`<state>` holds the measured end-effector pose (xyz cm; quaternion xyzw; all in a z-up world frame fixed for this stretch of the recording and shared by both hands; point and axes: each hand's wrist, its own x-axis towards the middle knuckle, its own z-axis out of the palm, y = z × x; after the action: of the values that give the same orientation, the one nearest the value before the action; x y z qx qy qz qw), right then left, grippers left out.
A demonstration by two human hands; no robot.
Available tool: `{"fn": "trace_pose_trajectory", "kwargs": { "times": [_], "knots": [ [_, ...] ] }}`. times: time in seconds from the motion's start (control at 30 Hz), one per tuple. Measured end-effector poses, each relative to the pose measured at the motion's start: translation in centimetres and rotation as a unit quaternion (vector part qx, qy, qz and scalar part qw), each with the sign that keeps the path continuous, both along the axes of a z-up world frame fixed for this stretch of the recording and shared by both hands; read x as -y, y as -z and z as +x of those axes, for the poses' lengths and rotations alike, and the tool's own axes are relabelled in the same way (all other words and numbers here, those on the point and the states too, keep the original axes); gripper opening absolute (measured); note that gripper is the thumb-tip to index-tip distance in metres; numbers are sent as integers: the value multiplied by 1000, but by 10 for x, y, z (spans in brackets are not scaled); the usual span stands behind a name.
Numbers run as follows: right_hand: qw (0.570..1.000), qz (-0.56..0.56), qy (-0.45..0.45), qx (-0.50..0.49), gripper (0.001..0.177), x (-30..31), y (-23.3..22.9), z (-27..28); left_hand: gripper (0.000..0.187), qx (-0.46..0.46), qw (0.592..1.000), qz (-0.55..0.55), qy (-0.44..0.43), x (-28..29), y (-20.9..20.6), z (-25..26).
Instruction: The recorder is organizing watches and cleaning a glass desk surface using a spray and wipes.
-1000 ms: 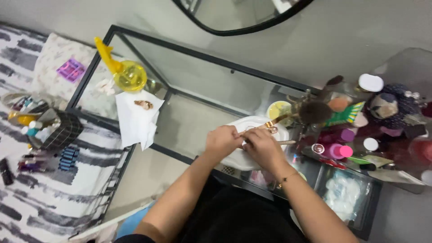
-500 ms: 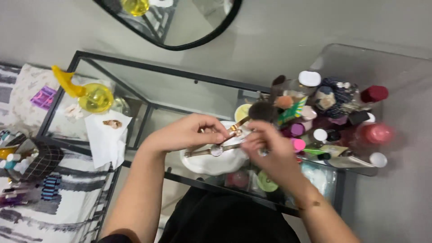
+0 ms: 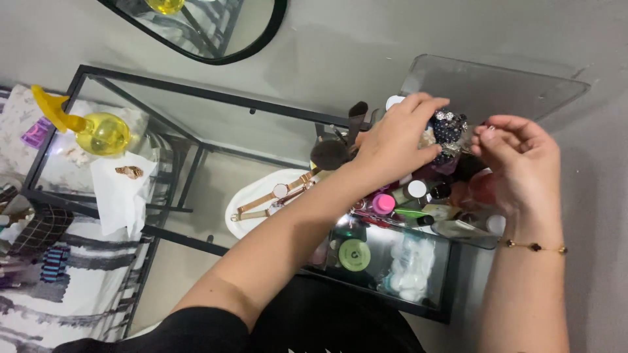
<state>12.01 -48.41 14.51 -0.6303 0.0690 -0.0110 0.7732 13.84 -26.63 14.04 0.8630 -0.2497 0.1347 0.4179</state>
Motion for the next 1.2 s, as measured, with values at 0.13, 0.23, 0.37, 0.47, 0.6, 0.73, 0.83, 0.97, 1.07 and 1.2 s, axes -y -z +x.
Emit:
{"fn": "trace_pose_trajectory", "kwargs": {
  "times": [0.13, 0.23, 0.37, 0.47, 0.6, 0.73, 0.83, 0.97, 1.07, 1.2],
  "knots": [
    [1000, 20, -13, -19, 18, 3, 14, 4, 69, -17, 1000, 6, -10, 14, 7, 6],
    [999, 15, -24, -27, 15, 2, 19, 9, 69, -44, 999, 7, -8, 20, 16, 11],
    [1000, -19, -16, -15, 15, -1, 19, 14, 58, -45, 999, 18, -19, 25, 26, 16],
    [999, -47, -13, -4, 15, -7, 14, 13, 52, -52, 998, 23, -24, 25, 24, 17],
    [995, -102, -5, 17, 13, -11, 9, 15, 51, -94, 994, 43, -32, 25, 15, 19],
    [991, -133, 8, 9, 12, -18, 2, 10, 51, -110, 991, 49, -50, 27, 17, 18],
    [989, -146, 12, -11, 10, -16, 0, 10, 51, -87, 994, 36, -50, 28, 21, 18],
    [996, -87, -13, -18, 8, -4, 13, 15, 51, -92, 994, 52, -41, 24, 19, 20],
    [1000, -12, -10, -24, 6, -4, 24, 19, 49, -97, 992, 65, -47, 24, 17, 22],
    [997, 62, 15, -42, 3, -8, 31, 18, 46, -85, 992, 77, -60, 27, 21, 22]
  ]
}}
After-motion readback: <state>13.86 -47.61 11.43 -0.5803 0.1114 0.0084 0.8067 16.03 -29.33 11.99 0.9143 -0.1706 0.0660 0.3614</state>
